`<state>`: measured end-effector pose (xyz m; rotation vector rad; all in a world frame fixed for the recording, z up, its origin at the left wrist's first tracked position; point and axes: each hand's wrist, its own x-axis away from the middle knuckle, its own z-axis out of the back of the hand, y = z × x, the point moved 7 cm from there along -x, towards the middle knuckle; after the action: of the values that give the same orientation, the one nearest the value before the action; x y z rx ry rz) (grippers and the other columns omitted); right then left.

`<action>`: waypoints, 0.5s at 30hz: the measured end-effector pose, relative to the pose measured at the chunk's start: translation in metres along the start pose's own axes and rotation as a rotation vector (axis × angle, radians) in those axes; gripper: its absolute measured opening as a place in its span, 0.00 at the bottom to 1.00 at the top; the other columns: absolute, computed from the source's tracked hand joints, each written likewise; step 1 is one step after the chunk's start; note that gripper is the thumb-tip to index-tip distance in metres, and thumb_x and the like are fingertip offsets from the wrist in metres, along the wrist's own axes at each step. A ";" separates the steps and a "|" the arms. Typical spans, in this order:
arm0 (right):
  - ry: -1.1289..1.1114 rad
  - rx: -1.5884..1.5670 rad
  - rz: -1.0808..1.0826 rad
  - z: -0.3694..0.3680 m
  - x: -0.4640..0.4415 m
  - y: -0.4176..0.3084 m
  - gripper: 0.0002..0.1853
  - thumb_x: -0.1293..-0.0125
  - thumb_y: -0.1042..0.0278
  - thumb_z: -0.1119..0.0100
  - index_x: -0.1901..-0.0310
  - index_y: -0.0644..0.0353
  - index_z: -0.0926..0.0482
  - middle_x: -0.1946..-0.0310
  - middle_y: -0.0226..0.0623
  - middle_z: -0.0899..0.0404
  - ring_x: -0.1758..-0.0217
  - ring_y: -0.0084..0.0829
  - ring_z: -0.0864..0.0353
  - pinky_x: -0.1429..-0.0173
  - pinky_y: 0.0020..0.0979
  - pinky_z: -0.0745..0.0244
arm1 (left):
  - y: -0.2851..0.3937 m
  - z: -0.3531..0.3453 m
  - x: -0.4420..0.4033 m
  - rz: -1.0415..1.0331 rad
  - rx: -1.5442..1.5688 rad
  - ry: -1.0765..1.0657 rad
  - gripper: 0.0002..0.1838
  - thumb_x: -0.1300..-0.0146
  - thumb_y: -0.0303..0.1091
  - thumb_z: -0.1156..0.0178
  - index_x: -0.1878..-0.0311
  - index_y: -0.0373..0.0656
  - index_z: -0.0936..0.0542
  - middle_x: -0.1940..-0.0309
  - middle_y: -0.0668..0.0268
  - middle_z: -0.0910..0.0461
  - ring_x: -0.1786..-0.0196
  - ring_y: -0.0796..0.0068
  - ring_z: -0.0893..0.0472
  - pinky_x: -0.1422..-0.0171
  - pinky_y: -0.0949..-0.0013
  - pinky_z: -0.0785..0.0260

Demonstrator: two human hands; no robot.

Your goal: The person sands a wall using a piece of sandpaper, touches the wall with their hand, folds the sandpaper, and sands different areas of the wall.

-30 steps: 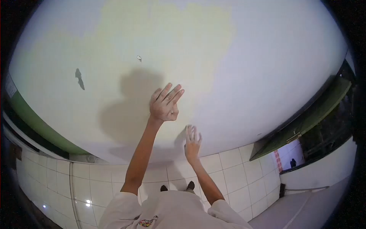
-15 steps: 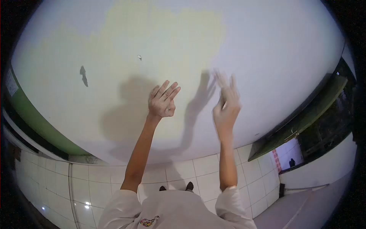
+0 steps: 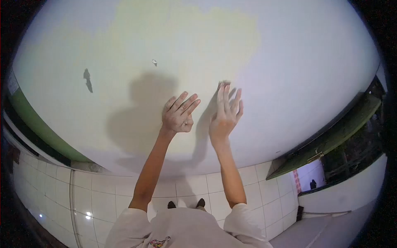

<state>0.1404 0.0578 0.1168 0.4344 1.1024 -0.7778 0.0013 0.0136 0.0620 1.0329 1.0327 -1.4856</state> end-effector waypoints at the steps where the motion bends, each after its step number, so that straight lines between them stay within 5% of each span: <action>1: -0.040 -0.003 -0.023 -0.007 0.018 0.002 0.33 0.41 0.84 0.49 0.31 0.58 0.30 0.28 0.34 0.32 0.21 0.49 0.42 0.23 0.50 0.51 | 0.000 0.001 -0.001 0.001 0.009 -0.003 0.29 0.47 0.32 0.52 0.41 0.57 0.17 0.36 0.77 0.22 0.28 0.74 0.30 0.21 0.60 0.50; 5: -0.196 0.012 -0.081 -0.026 0.091 0.008 0.33 0.40 0.82 0.48 0.30 0.58 0.30 0.27 0.34 0.33 0.21 0.49 0.42 0.25 0.49 0.48 | 0.001 0.002 -0.002 -0.002 0.002 0.015 0.28 0.46 0.32 0.52 0.41 0.57 0.17 0.36 0.78 0.21 0.29 0.74 0.30 0.23 0.61 0.49; 8: -0.286 -0.081 -0.121 -0.039 0.151 0.016 0.40 0.48 0.88 0.48 0.29 0.58 0.32 0.26 0.37 0.35 0.21 0.50 0.44 0.25 0.49 0.48 | 0.000 0.000 0.000 0.002 0.001 0.006 0.29 0.46 0.31 0.52 0.41 0.57 0.17 0.36 0.77 0.22 0.29 0.73 0.30 0.25 0.60 0.46; 10: -0.532 -0.097 -0.192 -0.057 0.204 0.025 0.40 0.48 0.89 0.48 0.29 0.57 0.32 0.26 0.38 0.36 0.21 0.48 0.43 0.26 0.51 0.46 | 0.000 0.000 -0.001 -0.004 0.009 0.003 0.29 0.47 0.31 0.51 0.41 0.57 0.17 0.36 0.77 0.21 0.29 0.72 0.29 0.26 0.59 0.45; 13: -0.690 -0.011 -0.164 -0.060 0.273 0.041 0.41 0.49 0.88 0.46 0.29 0.54 0.33 0.29 0.39 0.32 0.28 0.49 0.32 0.30 0.47 0.38 | 0.001 0.004 -0.002 -0.014 0.017 -0.001 0.30 0.48 0.30 0.51 0.40 0.57 0.17 0.36 0.77 0.21 0.30 0.71 0.29 0.27 0.58 0.42; 15: -1.225 -0.138 -0.463 -0.078 0.324 0.067 0.40 0.45 0.84 0.42 0.27 0.52 0.35 0.32 0.38 0.28 0.37 0.47 0.24 0.37 0.44 0.28 | 0.000 0.004 -0.005 -0.011 0.013 0.003 0.30 0.48 0.30 0.51 0.40 0.57 0.17 0.36 0.77 0.21 0.30 0.71 0.28 0.28 0.58 0.41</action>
<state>0.2169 0.0441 -0.2145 -0.4315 0.0729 -1.1196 0.0019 0.0110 0.0674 1.0408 1.0335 -1.5017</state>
